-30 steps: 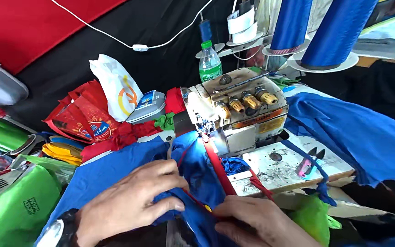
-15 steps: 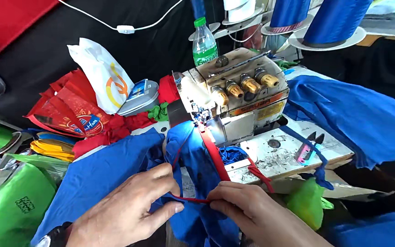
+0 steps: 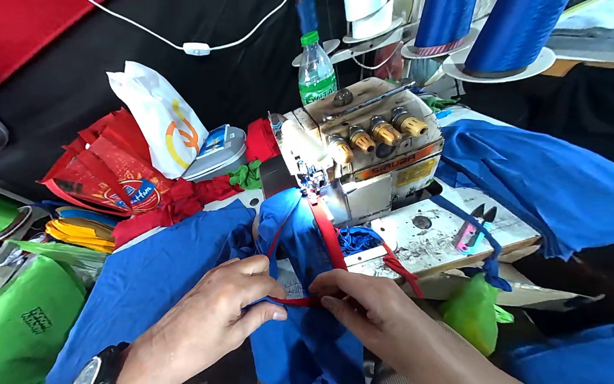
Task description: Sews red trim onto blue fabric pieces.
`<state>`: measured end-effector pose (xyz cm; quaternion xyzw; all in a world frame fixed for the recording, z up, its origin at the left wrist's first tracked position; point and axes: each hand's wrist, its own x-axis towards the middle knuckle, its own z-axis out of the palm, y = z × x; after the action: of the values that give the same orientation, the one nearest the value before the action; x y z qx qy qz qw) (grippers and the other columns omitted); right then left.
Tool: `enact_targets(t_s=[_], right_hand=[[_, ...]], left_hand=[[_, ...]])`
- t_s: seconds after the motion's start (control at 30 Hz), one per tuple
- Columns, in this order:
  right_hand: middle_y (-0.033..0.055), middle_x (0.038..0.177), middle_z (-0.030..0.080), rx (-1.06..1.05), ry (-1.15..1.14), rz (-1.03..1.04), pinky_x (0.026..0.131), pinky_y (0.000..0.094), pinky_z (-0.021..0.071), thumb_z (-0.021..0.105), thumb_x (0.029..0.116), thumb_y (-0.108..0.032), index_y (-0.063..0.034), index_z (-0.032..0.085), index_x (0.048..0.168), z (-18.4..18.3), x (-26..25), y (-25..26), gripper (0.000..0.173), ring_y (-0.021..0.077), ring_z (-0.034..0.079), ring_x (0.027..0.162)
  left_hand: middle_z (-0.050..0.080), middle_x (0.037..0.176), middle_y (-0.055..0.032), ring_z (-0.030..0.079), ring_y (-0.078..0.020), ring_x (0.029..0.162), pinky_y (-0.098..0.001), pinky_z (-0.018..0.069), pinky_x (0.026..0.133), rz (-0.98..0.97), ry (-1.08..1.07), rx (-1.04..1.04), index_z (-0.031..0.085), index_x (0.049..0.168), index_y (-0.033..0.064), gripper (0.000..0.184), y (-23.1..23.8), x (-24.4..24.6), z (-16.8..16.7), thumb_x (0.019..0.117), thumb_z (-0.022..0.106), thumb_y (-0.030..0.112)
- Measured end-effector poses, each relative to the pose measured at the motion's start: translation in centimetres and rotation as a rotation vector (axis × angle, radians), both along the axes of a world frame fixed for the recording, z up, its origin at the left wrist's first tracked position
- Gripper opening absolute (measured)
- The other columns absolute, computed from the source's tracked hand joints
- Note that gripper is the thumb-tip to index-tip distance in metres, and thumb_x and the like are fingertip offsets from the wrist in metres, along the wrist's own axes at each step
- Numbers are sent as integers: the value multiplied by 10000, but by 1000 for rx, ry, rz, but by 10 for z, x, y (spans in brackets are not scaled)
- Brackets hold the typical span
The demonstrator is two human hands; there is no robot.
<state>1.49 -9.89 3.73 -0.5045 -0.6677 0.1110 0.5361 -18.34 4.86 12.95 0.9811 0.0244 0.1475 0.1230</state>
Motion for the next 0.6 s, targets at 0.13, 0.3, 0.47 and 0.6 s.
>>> enact_targets(t_s=[0.13, 0.3, 0.47, 0.6], right_hand=[[101, 976, 732, -8, -72, 34, 750, 274, 602, 595, 972, -58, -42, 652, 1208, 5, -4, 1, 244, 163, 726, 849], [89, 956, 725, 104, -157, 17, 767, 294, 608, 616, 969, -45, -44, 618, 1227, 8, -5, 7, 258, 172, 725, 849], [60, 884, 688, 167, -167, -31, 733, 230, 568, 580, 1003, -90, -65, 650, 1010, 11, -7, 12, 75, 122, 680, 811], [64, 925, 719, 184, -185, -37, 770, 235, 578, 554, 998, -54, -74, 725, 1008, 11, -7, 10, 172, 129, 701, 853]], left_hand=[[579, 786, 49, 557, -23, 768, -161, 455, 696, 7, 22, 5, 742, 953, 155, 308, 2, -1, 3, 1015, 583, 411], [611, 783, 52, 582, -62, 748, -237, 473, 696, 37, 34, 123, 763, 953, 190, 339, 1, -2, 6, 994, 576, 469], [599, 787, 92, 556, 43, 781, -110, 452, 699, -4, -40, -53, 780, 946, 178, 263, 9, -4, 10, 983, 638, 396], [582, 787, 104, 546, 63, 779, -80, 441, 682, 28, -74, -175, 779, 924, 172, 232, 11, -8, 10, 972, 668, 370]])
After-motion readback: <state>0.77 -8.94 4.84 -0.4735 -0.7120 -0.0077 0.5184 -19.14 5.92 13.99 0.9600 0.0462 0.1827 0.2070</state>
